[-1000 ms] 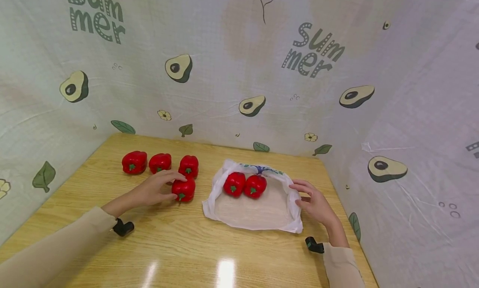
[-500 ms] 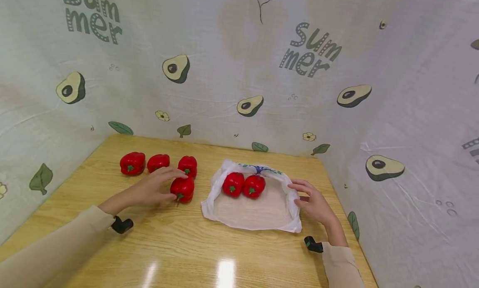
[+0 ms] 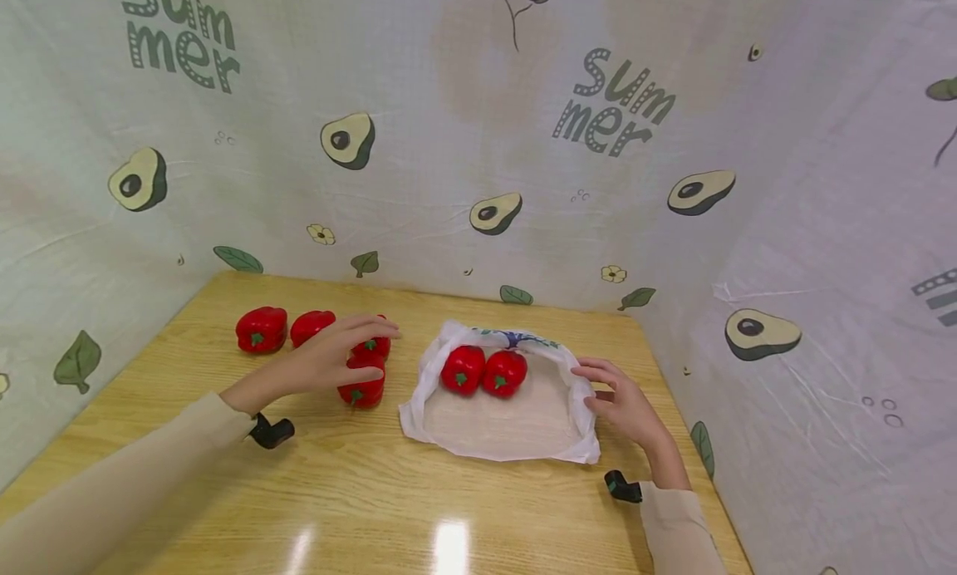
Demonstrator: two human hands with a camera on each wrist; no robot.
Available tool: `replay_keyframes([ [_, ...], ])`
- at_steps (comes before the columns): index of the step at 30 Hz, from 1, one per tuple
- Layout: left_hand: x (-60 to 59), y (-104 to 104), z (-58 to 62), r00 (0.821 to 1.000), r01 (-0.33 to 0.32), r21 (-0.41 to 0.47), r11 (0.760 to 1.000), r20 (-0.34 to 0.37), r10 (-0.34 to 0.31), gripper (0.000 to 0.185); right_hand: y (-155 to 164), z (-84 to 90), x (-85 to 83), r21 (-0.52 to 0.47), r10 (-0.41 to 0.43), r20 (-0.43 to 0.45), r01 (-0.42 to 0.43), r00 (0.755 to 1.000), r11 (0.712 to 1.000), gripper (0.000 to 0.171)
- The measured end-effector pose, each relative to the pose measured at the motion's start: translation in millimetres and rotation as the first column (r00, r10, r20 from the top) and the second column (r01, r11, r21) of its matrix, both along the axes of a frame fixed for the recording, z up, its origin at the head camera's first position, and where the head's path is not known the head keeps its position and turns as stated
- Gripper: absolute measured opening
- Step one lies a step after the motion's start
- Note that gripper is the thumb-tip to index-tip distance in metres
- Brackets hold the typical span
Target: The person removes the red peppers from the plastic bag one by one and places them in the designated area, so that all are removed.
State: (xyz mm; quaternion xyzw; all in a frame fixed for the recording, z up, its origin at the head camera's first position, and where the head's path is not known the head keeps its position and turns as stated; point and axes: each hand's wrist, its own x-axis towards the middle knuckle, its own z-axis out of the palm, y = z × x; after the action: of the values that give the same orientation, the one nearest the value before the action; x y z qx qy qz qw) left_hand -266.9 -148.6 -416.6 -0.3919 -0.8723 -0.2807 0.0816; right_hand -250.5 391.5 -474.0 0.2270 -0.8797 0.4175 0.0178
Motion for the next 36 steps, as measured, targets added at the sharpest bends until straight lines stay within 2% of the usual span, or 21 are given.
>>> replay_keyframes([
  [5, -2.1, 24, 8.1, 0.999, 0.034, -0.003, 0.999, -0.008, -0.034, 0.059, -1, 0.2, 0.8, -0.004, -0.006, 0.002, 0.006, 1.0, 1.0, 0.05],
  [16, -8.0, 79, 12.9, 0.987, 0.156, -0.035, 0.987, -0.019, -0.157, 0.057, -1, 2.2, 2.3, 0.0, -0.004, -0.004, 0.004, 1.0, 1.0, 0.05],
  [22, -15.7, 107, 10.3, 0.988, 0.152, -0.059, 0.987, 0.001, -0.152, 0.055, -1, 1.6, 3.0, -0.004, 0.001, 0.011, -0.001, 1.0, 1.0, 0.051],
  [29, -18.6, 134, 12.1, 0.99, 0.142, -0.074, 0.987, 0.022, -0.14, 0.052, -1, 1.4, 2.4, -0.009, 0.004, 0.0, -0.004, 1.0, 1.0, 0.05],
  [36, -31.0, 153, -1.3, 0.99, 0.126, -0.09, 0.988, 0.076, -0.12, 0.046, -3, 3.0, 1.3, -0.007, 0.016, -0.01, -0.016, 1.0, 1.0, 0.05],
])
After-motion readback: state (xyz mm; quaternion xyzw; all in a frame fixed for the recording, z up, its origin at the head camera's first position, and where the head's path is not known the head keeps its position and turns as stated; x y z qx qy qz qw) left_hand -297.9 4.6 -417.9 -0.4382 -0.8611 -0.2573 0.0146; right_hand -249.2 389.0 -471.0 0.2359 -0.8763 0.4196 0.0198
